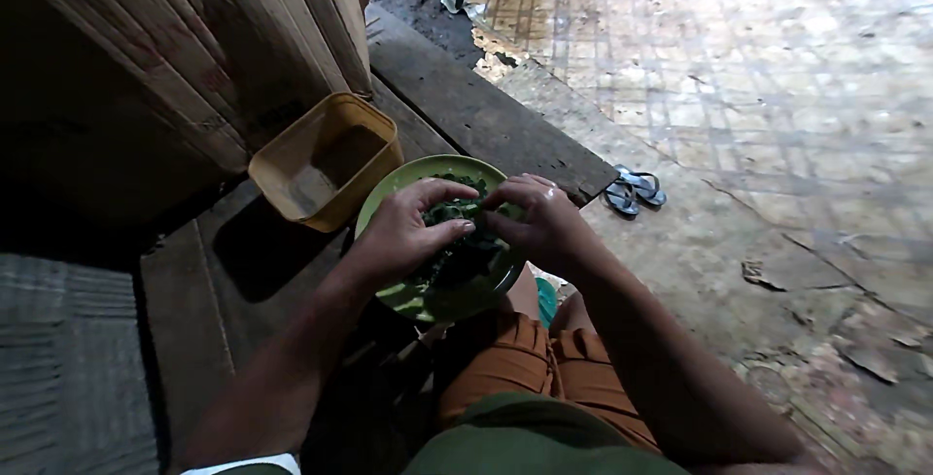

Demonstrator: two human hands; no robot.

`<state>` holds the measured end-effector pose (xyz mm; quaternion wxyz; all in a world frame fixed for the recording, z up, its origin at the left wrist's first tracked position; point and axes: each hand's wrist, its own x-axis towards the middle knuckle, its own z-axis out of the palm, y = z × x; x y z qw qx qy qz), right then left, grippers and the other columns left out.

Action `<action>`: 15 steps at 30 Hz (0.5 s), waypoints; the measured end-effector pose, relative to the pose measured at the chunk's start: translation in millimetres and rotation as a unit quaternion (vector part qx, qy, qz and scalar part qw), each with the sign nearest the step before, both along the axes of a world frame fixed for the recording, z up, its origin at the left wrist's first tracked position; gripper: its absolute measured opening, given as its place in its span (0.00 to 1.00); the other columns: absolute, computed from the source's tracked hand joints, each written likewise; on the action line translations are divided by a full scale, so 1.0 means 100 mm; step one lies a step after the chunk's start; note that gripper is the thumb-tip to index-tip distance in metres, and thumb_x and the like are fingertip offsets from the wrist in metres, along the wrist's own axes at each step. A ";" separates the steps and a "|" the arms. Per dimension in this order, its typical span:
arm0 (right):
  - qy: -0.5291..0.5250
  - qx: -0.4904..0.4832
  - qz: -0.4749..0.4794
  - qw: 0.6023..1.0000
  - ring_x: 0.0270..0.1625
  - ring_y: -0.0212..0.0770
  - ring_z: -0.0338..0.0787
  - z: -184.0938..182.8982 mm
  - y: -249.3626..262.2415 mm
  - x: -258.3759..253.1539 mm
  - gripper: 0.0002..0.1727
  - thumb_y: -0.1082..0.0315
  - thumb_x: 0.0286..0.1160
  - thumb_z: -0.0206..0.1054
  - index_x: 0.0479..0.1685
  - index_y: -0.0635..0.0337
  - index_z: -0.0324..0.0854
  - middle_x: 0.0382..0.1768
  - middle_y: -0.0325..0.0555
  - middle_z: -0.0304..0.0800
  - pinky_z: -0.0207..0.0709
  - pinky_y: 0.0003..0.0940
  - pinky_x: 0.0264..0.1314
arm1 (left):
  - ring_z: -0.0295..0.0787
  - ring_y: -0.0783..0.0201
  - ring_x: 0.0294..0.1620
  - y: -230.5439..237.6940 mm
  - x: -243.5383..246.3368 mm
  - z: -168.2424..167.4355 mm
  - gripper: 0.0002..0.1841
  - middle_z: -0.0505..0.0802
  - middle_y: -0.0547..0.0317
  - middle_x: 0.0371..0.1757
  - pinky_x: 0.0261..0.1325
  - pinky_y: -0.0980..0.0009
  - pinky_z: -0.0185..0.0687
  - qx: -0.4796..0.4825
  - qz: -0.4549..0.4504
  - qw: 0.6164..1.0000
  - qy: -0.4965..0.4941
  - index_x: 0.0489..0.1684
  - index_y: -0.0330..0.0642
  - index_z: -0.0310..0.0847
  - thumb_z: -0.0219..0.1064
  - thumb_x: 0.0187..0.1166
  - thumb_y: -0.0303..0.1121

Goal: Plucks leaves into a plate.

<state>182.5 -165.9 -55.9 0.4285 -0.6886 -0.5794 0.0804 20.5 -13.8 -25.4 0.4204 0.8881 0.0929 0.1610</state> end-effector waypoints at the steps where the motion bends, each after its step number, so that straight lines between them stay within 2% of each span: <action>1: -0.001 0.005 0.003 1.000 0.49 0.42 0.88 0.00 0.01 -0.01 0.07 0.65 0.73 0.72 0.40 0.57 0.93 0.38 0.42 0.92 0.69 0.54 0.72 | 0.89 0.77 0.57 -0.02 0.01 -0.03 0.13 0.93 0.65 0.55 0.64 0.74 0.85 0.001 0.003 1.000 -0.013 0.56 0.44 0.89 0.75 0.75 0.31; 3: 0.000 0.010 0.008 1.000 0.48 0.40 0.87 0.00 0.03 -0.03 0.06 0.65 0.73 0.72 0.39 0.56 0.93 0.37 0.40 0.91 0.69 0.53 0.71 | 0.90 0.79 0.43 -0.05 0.04 -0.05 0.06 0.94 0.67 0.43 0.51 0.79 0.87 -0.019 0.021 0.999 -0.023 0.46 0.43 0.90 0.73 0.76 0.28; 4: 0.002 0.010 0.009 1.000 0.48 0.39 0.87 0.00 0.03 -0.03 0.06 0.65 0.74 0.72 0.39 0.55 0.93 0.36 0.39 0.91 0.68 0.53 0.71 | 0.89 0.79 0.39 -0.05 0.04 -0.04 0.04 0.94 0.67 0.40 0.46 0.80 0.86 -0.028 0.029 0.999 -0.019 0.44 0.43 0.90 0.73 0.77 0.28; 10: 0.013 -0.003 0.002 1.000 0.49 0.40 0.88 0.00 -0.02 0.02 0.07 0.65 0.75 0.72 0.39 0.57 0.92 0.37 0.41 0.91 0.68 0.53 0.72 | 0.88 0.79 0.36 0.06 -0.02 0.09 0.04 0.93 0.67 0.37 0.42 0.80 0.86 -0.032 0.055 0.998 0.003 0.44 0.43 0.89 0.72 0.77 0.27; 11: 0.014 -0.004 0.003 1.000 0.49 0.40 0.88 0.00 -0.02 0.02 0.07 0.65 0.75 0.72 0.39 0.58 0.92 0.37 0.41 0.91 0.68 0.54 0.73 | 0.89 0.78 0.39 0.08 -0.04 0.10 0.05 0.94 0.67 0.40 0.45 0.79 0.87 -0.020 0.050 0.999 0.005 0.45 0.43 0.89 0.73 0.77 0.28; 12: 0.014 -0.004 0.005 1.000 0.50 0.40 0.88 0.00 -0.02 0.02 0.07 0.65 0.75 0.71 0.40 0.58 0.92 0.37 0.41 0.91 0.68 0.53 0.73 | 0.90 0.77 0.47 0.09 -0.05 0.11 0.08 0.94 0.66 0.47 0.53 0.77 0.87 0.001 0.038 0.999 0.007 0.49 0.44 0.89 0.74 0.76 0.30; 14: 0.010 -0.003 0.007 1.000 0.50 0.40 0.88 0.00 -0.01 0.01 0.07 0.65 0.75 0.71 0.39 0.57 0.92 0.37 0.41 0.91 0.68 0.52 0.73 | 0.84 0.72 0.66 0.10 -0.07 0.11 0.18 0.90 0.60 0.63 0.70 0.70 0.79 0.051 -0.004 0.999 0.007 0.62 0.43 0.87 0.74 0.75 0.34; 15: 0.006 -0.001 0.008 1.000 0.49 0.40 0.88 0.00 0.00 0.01 0.07 0.65 0.75 0.71 0.39 0.57 0.92 0.37 0.41 0.91 0.68 0.52 0.73 | 0.83 0.71 0.68 0.09 -0.06 0.09 0.19 0.90 0.59 0.65 0.73 0.70 0.79 0.070 -0.015 0.997 0.003 0.64 0.43 0.86 0.75 0.75 0.34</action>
